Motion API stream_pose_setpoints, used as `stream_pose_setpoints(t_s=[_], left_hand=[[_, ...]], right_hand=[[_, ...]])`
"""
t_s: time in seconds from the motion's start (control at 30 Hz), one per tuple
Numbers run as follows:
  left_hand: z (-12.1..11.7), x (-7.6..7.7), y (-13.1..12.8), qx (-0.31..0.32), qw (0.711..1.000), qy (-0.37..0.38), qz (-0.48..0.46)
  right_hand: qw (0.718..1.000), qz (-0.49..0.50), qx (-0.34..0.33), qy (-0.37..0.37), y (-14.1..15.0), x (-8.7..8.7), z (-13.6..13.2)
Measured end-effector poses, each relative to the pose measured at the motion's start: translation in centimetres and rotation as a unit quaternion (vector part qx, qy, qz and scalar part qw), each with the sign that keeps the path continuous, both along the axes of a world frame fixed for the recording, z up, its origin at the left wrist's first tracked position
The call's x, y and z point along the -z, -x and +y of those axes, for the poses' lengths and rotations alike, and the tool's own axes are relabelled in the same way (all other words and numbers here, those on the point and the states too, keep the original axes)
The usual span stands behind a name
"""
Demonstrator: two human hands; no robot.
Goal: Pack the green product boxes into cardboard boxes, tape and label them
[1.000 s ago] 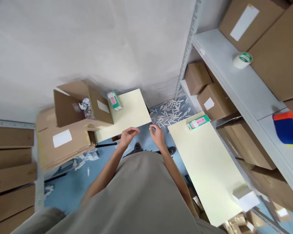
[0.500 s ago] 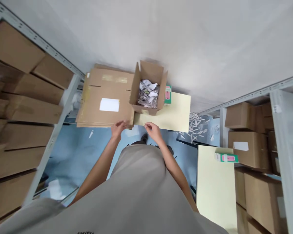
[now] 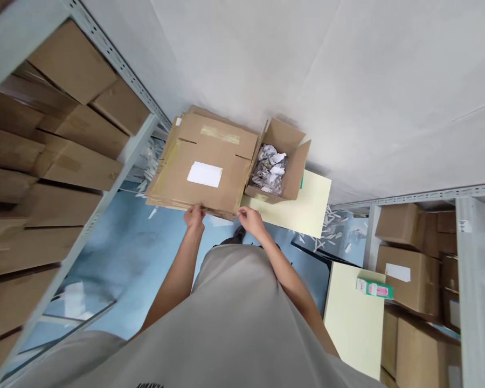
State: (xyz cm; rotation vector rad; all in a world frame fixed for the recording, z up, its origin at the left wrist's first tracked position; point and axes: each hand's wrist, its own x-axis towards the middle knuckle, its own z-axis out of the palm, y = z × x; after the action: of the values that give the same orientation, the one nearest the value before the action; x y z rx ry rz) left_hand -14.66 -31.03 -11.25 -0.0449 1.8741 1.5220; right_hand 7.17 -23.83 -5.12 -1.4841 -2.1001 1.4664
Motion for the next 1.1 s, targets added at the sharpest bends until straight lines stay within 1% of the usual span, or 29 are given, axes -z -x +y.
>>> stream_pose_setpoints(t_s=[0.1,0.17,0.23,0.3,0.37,0.47,0.53,0.6,0.67,0.77,0.83,0.9,0.93,0.97,1.03,1.1], left_hand=[[0.5,-1.4,1.0,-0.034,0.998,-0.05,-0.022],[1.1,-2.8,2.3,-0.05,0.992,-0.111,-0.045],[1.7,-4.5,4.2,-0.069,0.982,-0.168,-0.056],[2.0,-6.5,6.5,-0.086,0.974,-0.205,-0.039],[1.8,-8.8,8.8,-0.101,0.966,-0.238,-0.01],[0.5,-12.6,11.7,-0.114,0.953,-0.282,0.007],[-0.5,-15.1,13.0,-0.113,0.949,-0.294,0.009],[-1.3,-17.3,13.7,-0.105,0.949,-0.296,0.015],[-1.7,-19.3,13.8,-0.096,0.947,-0.304,0.027],[-1.6,-21.7,12.6,-0.067,0.939,-0.336,0.04],[-0.9,-22.9,11.3,-0.022,0.936,-0.348,0.042],[0.6,-23.6,9.7,0.041,0.935,-0.351,0.044],[1.6,-23.8,8.7,0.071,0.932,-0.353,0.041],[2.8,-23.9,7.6,0.098,0.929,-0.356,0.033],[5.7,-23.9,4.8,0.139,0.917,-0.375,0.012],[8.8,-23.5,1.0,0.184,0.899,-0.397,0.0]], right_hand=[[1.0,0.008,-0.007,-0.014,1.0,-1.0,0.3],[0.999,0.027,-0.003,-0.021,1.3,-1.7,0.6],[0.998,0.05,0.007,-0.026,1.3,-2.5,0.8],[0.996,0.079,0.022,-0.033,1.0,-3.5,0.8],[0.992,0.112,0.037,-0.041,0.4,-4.6,0.9],[0.985,0.154,0.064,-0.049,-0.7,-6.7,0.9],[0.979,0.176,0.086,-0.053,-1.3,-8.0,0.9],[0.973,0.198,0.106,-0.058,-1.9,-9.2,0.9],[0.967,0.217,0.121,-0.065,-2.3,-10.4,0.8],[0.956,0.242,0.146,-0.078,-3.7,-12.2,0.9],[0.944,0.256,0.183,-0.099,-5.9,-13.5,1.2],[0.918,0.26,0.259,-0.15,-9.4,-14.9,1.5],[0.896,0.254,0.312,-0.187,-11.7,-15.6,1.6],[0.866,0.242,0.371,-0.232,-14.2,-16.3,1.5],[0.79,0.199,0.477,-0.328,-19.7,-17.8,0.5],[0.717,0.149,0.553,-0.398,-24.7,-19.0,-1.9]])
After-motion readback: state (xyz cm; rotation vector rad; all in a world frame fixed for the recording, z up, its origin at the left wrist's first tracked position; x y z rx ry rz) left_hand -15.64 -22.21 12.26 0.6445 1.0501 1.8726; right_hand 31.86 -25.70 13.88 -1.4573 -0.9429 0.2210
